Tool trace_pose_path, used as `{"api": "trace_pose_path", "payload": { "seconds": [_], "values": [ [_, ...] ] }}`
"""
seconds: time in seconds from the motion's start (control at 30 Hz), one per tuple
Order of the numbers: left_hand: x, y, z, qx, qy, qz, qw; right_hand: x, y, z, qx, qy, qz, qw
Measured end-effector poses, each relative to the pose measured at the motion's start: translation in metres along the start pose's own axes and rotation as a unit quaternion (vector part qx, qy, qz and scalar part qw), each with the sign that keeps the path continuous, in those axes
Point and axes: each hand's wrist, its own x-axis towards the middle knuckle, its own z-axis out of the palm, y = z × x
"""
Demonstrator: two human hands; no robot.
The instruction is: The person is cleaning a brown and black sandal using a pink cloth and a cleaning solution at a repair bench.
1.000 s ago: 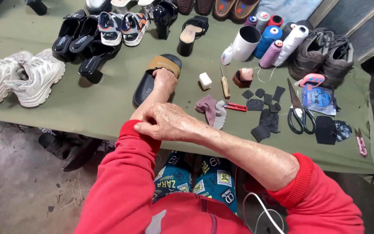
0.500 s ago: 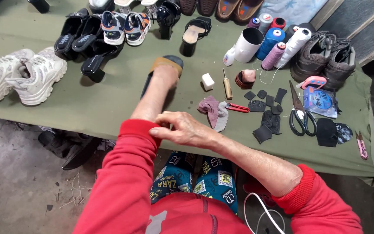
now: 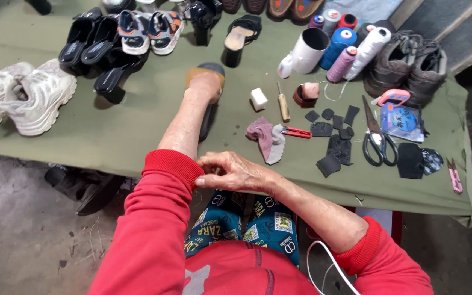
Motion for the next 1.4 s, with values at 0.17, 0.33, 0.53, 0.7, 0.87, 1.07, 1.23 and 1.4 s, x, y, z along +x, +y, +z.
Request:
{"api": "trace_pose_path", "payload": {
  "seconds": [0.17,0.33,0.53,0.7,0.87,1.07,1.23,1.4],
  "values": [
    [-0.087,0.044,-0.103,-0.025,-0.084,0.017,0.996,-0.001,-0.002,-0.005,0.041,-0.030,0.024,0.998],
    [-0.046,0.040,-0.054,-0.081,0.056,0.026,0.995,-0.007,0.004,0.013,0.157,-0.056,0.061,0.984],
    [-0.039,0.057,-0.027,-0.022,0.027,0.061,0.998,-0.022,-0.011,0.000,0.108,-0.085,0.091,0.986],
    [-0.105,0.069,-0.116,-0.269,-0.078,0.039,0.959,-0.023,0.000,-0.001,-0.053,-0.041,0.104,0.992],
    [-0.081,0.048,-0.172,-0.728,0.145,-0.040,0.668,-0.019,0.031,0.025,-0.057,-0.082,0.094,0.991],
    [-0.044,-0.009,-0.162,-0.896,0.309,-0.113,0.298,-0.012,0.026,0.036,0.252,0.057,-0.046,0.965],
    [-0.057,-0.043,-0.143,-0.899,0.350,-0.240,0.113,-0.007,0.031,0.046,0.358,0.106,-0.051,0.926],
    [-0.063,-0.059,-0.126,-0.884,0.373,-0.269,0.081,-0.005,0.037,0.038,0.363,0.052,-0.049,0.929]
  ]
}}
